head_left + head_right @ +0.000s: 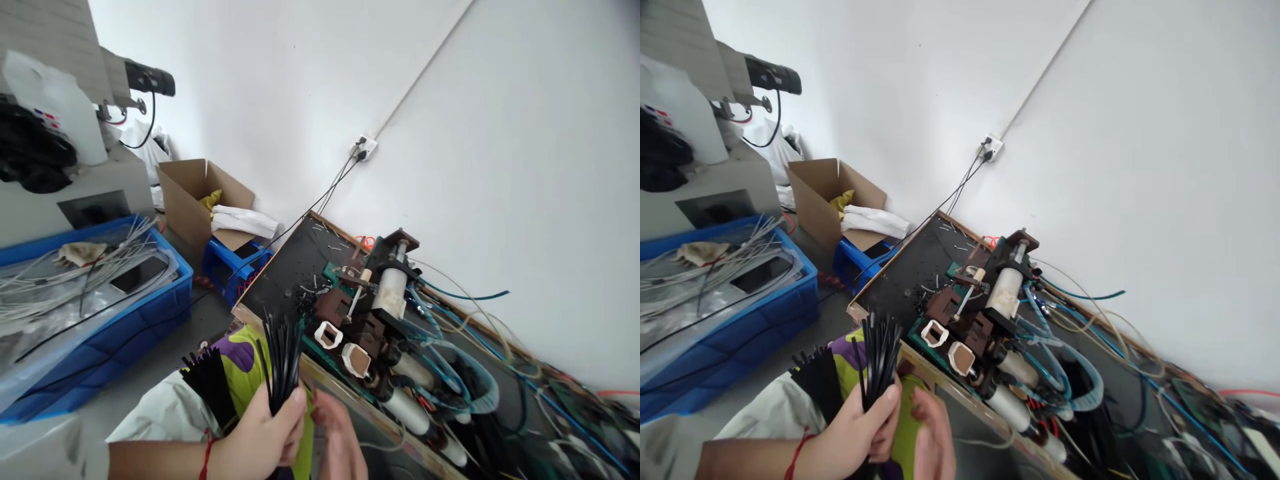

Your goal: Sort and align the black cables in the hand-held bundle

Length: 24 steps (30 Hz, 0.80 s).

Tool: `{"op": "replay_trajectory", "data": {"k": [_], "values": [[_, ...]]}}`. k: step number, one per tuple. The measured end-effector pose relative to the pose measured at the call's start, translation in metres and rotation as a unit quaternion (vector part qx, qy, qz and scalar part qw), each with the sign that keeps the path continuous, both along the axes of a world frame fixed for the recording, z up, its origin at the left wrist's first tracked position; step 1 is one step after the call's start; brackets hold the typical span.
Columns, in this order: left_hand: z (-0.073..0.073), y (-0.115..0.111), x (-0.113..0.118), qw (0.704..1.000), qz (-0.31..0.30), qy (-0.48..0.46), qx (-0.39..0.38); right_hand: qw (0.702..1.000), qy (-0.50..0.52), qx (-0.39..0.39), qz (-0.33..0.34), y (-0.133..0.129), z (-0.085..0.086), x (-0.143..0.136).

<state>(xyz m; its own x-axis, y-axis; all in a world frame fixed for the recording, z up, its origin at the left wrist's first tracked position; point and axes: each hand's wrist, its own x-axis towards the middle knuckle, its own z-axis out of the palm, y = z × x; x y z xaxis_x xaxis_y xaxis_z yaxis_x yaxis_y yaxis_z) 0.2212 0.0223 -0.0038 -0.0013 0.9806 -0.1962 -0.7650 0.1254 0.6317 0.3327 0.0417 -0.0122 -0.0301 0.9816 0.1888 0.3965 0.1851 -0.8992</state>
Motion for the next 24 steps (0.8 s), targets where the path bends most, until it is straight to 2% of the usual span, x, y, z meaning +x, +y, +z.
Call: {"op": "replay_trajectory", "data": {"k": [2,6,11,15,17,20,22,24], "values": [[0.001,-0.003,0.000,0.998,0.002,0.056,-0.002,0.999,0.031,0.009,-0.022,0.000,0.019,-0.004],[-0.004,-0.004,0.000,0.987,0.036,0.152,-0.023,0.997,0.040,0.036,0.053,0.009,0.043,-0.015],[-0.016,0.005,0.001,0.982,0.042,0.185,-0.022,0.995,0.056,0.074,0.044,0.018,0.040,-0.021],[-0.020,0.012,0.001,0.971,0.071,0.228,0.020,0.989,-0.014,0.144,-0.043,0.018,0.039,-0.026],[-0.017,0.016,-0.001,0.967,0.052,0.241,0.063,0.982,-0.058,0.166,-0.068,0.018,0.045,-0.027],[-0.004,0.023,-0.006,0.954,0.041,0.278,0.103,0.978,-0.089,0.166,-0.085,0.022,0.055,-0.027],[0.007,0.028,-0.012,0.950,0.044,0.288,0.114,0.978,-0.077,0.162,-0.104,0.025,0.058,-0.028],[0.015,0.034,-0.017,0.951,0.044,0.284,0.117,0.981,-0.022,0.152,-0.122,0.029,0.055,-0.031]]}}
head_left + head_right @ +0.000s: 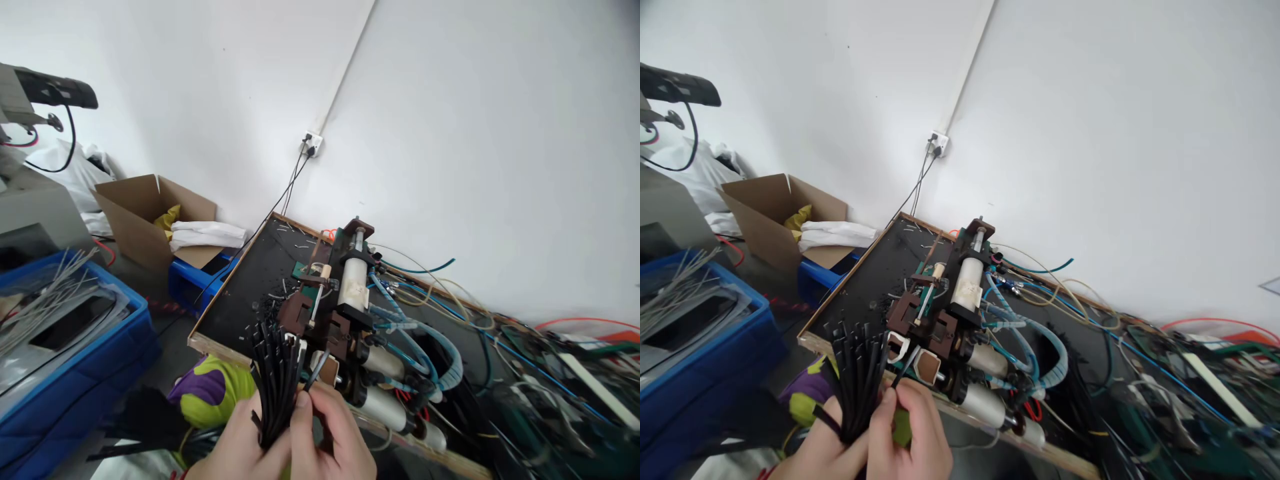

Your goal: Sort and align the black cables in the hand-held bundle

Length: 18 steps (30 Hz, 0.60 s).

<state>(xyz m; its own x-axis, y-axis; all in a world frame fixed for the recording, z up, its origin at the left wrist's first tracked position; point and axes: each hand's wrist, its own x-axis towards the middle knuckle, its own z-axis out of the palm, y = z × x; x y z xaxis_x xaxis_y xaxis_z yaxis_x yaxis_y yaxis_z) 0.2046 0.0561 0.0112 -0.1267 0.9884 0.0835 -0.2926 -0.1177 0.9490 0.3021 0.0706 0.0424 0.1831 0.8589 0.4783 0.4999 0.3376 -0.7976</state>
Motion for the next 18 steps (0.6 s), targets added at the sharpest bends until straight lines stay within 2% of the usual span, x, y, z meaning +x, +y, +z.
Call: {"op": "replay_trajectory", "data": {"k": [3,6,9,11,12,15,18], "values": [[0.004,0.007,-0.005,1.000,0.011,-0.005,-0.015,0.986,0.163,-0.032,0.024,0.007,-0.015,-0.006],[0.002,0.013,-0.007,0.997,0.024,-0.027,-0.062,0.943,0.322,-0.054,0.070,0.012,-0.030,-0.011],[-0.001,0.017,-0.008,0.994,0.087,-0.027,-0.068,0.918,0.391,-0.029,0.064,0.013,-0.036,-0.013],[-0.003,0.016,-0.009,0.992,0.110,-0.015,-0.056,0.927,0.372,-0.004,0.038,0.009,-0.037,-0.014],[-0.004,0.015,-0.009,0.993,0.102,-0.014,-0.055,0.941,0.339,0.001,0.022,0.006,-0.038,-0.014],[-0.005,0.011,-0.009,0.995,0.071,-0.019,-0.063,0.984,0.174,-0.035,0.003,-0.005,-0.038,-0.012],[-0.002,0.009,-0.006,0.992,0.107,0.002,-0.072,0.991,0.073,-0.076,0.080,-0.011,-0.038,-0.006]]}}
